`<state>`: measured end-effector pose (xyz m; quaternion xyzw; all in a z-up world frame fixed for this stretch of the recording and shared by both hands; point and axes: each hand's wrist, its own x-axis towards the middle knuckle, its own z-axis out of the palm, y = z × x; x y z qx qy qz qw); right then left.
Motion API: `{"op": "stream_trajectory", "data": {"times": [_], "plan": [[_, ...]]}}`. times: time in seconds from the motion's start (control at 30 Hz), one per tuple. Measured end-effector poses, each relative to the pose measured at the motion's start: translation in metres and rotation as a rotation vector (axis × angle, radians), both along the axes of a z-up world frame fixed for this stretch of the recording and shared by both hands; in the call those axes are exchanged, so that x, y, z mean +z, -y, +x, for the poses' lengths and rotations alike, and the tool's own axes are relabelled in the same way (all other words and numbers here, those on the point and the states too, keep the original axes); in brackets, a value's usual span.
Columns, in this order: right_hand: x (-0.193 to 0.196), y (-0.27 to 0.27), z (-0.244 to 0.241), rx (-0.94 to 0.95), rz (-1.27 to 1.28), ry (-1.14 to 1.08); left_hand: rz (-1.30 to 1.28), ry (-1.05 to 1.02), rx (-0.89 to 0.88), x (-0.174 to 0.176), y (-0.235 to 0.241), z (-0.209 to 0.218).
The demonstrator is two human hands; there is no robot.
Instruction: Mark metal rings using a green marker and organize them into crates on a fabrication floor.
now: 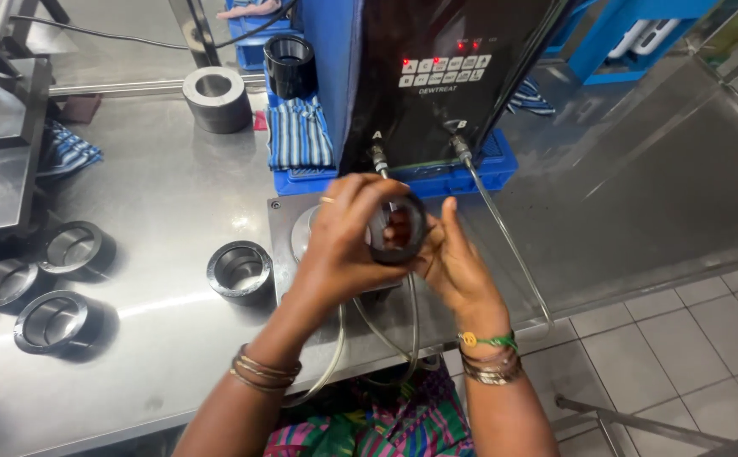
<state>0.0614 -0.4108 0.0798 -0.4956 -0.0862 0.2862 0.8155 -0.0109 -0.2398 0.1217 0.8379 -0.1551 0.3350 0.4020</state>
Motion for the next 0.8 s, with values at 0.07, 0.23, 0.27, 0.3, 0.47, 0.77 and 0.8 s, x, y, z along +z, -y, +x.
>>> {"op": "stream_trajectory", "data": {"times": [0.07,0.23,0.27,0.3,0.47,0.77,0.8], "plan": [[-0.002,0.007,-0.011,-0.047,0.083,-0.106,0.026,0.021,-0.054,-0.013,0.012,0.005],[-0.042,0.044,-0.002,-0.024,0.412,-0.084,0.182,0.066,-0.039,-0.006,0.004,-0.008],[-0.039,0.046,-0.002,-0.118,0.153,0.191,0.168,0.039,0.032,-0.006,-0.009,-0.016],[-0.036,0.047,-0.001,-0.210,-0.105,0.465,0.158,0.017,0.102,-0.004,-0.023,-0.023],[-0.050,0.050,0.030,-0.302,-1.038,0.638,0.221,-0.209,0.457,-0.072,-0.093,-0.055],[-0.085,0.062,0.066,-0.423,-1.462,1.321,0.114,-0.446,0.391,-0.101,-0.124,-0.072],[-0.073,0.059,0.064,-0.409,-1.511,1.356,0.089,-0.424,0.337,-0.103,-0.129,-0.072]]}}
